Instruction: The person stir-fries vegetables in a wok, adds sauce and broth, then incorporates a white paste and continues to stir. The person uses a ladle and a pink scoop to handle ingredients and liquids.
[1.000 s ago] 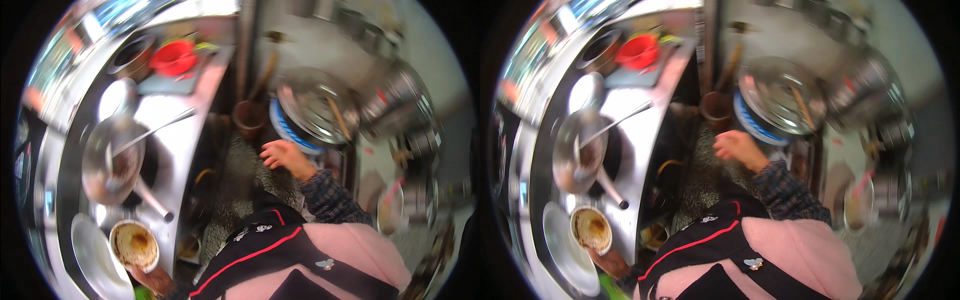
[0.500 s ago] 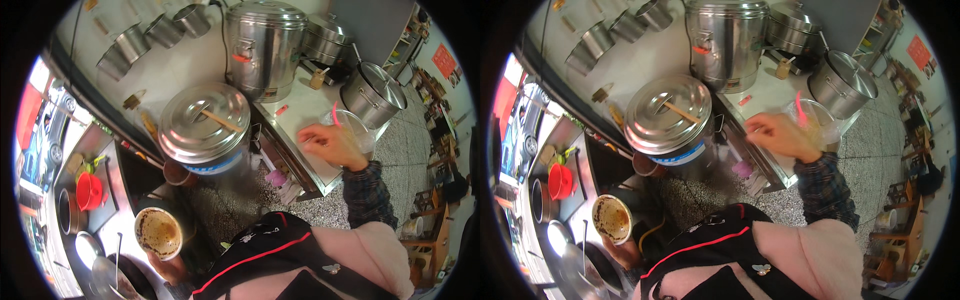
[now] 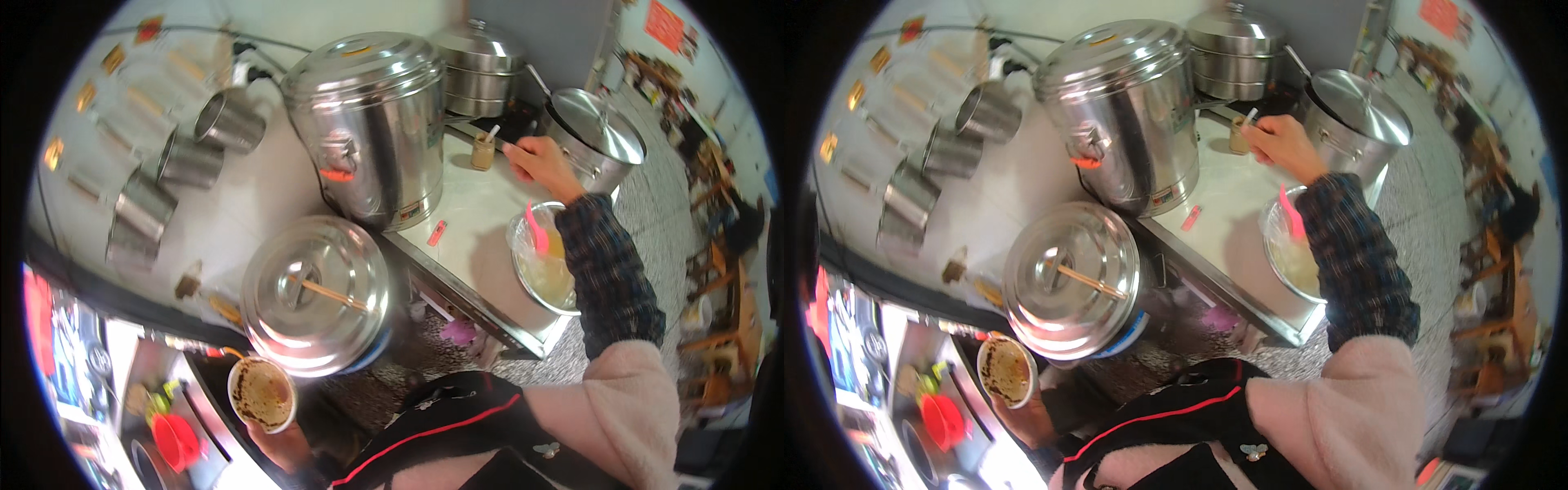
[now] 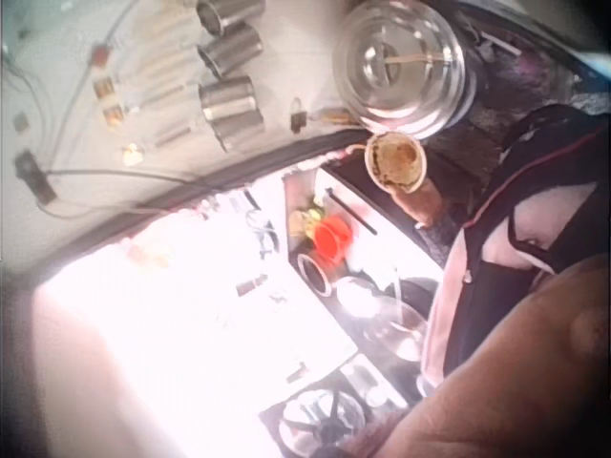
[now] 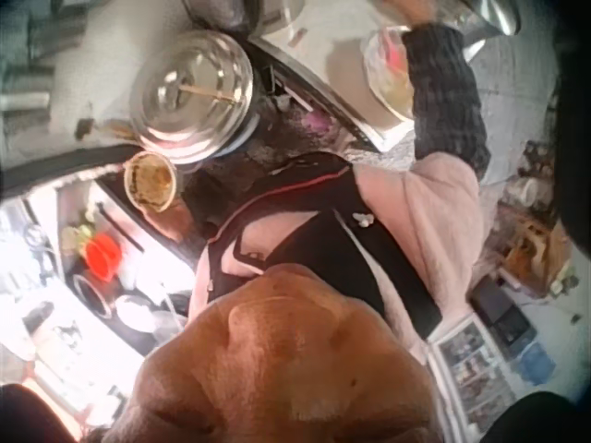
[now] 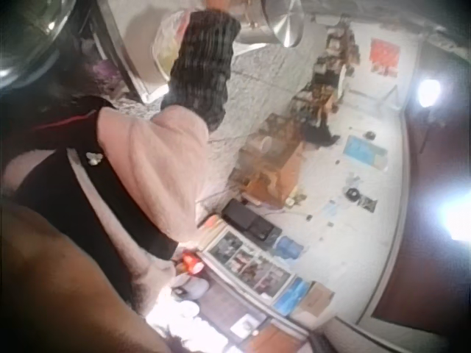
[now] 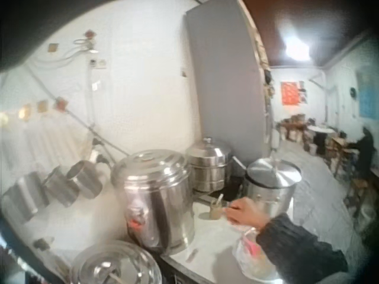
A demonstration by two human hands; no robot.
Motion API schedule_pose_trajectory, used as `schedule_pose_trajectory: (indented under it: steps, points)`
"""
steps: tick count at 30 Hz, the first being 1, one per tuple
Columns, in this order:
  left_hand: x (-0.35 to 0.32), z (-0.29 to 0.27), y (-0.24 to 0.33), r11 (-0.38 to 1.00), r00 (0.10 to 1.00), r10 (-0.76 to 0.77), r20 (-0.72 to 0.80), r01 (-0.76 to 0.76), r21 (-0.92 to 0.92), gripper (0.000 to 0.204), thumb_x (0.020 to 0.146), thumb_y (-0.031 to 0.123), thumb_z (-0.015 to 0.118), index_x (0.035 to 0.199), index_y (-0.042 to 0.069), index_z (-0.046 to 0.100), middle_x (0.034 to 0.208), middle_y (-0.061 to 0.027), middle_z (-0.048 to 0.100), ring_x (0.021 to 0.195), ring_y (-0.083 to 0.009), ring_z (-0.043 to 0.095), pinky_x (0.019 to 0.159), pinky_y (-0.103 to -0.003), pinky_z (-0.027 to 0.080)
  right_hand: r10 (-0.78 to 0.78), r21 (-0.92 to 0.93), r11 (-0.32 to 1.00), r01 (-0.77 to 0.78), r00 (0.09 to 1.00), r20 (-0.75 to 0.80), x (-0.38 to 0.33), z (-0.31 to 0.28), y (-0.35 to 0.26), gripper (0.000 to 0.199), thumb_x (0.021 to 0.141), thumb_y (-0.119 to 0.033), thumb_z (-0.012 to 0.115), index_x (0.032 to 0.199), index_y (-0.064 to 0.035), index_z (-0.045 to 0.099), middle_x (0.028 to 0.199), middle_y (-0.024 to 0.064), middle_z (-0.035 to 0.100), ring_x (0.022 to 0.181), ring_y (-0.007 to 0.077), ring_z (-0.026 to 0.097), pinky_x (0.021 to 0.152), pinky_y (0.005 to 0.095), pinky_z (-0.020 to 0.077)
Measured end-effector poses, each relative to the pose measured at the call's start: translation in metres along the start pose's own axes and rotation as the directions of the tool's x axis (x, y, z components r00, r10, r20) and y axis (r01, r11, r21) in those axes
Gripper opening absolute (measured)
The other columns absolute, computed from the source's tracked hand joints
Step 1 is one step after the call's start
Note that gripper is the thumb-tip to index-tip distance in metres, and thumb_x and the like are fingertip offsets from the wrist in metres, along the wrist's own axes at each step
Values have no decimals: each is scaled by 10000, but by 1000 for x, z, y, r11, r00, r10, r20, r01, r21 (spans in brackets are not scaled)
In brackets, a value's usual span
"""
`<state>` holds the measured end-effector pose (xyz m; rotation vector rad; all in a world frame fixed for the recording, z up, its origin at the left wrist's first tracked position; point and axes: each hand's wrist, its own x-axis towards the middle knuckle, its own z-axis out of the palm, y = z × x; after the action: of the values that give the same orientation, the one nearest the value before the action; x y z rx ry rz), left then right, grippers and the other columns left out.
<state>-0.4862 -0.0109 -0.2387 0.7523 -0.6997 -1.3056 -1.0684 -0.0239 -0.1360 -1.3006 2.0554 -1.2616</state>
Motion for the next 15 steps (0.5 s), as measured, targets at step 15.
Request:
schedule_pose_trajectory:
  steps: [15]
  points:
    - [100,156,-93,775,645,-631,431,499,388,458,961,130,499,1369,-51,399,1380,-189,478,1280,-313,471,1073,-468,393,205,521,820,-236,972,117,167,59,146,729,797,-138,765,1319,171,361,753,94,578,578,138,566,508,255,476]
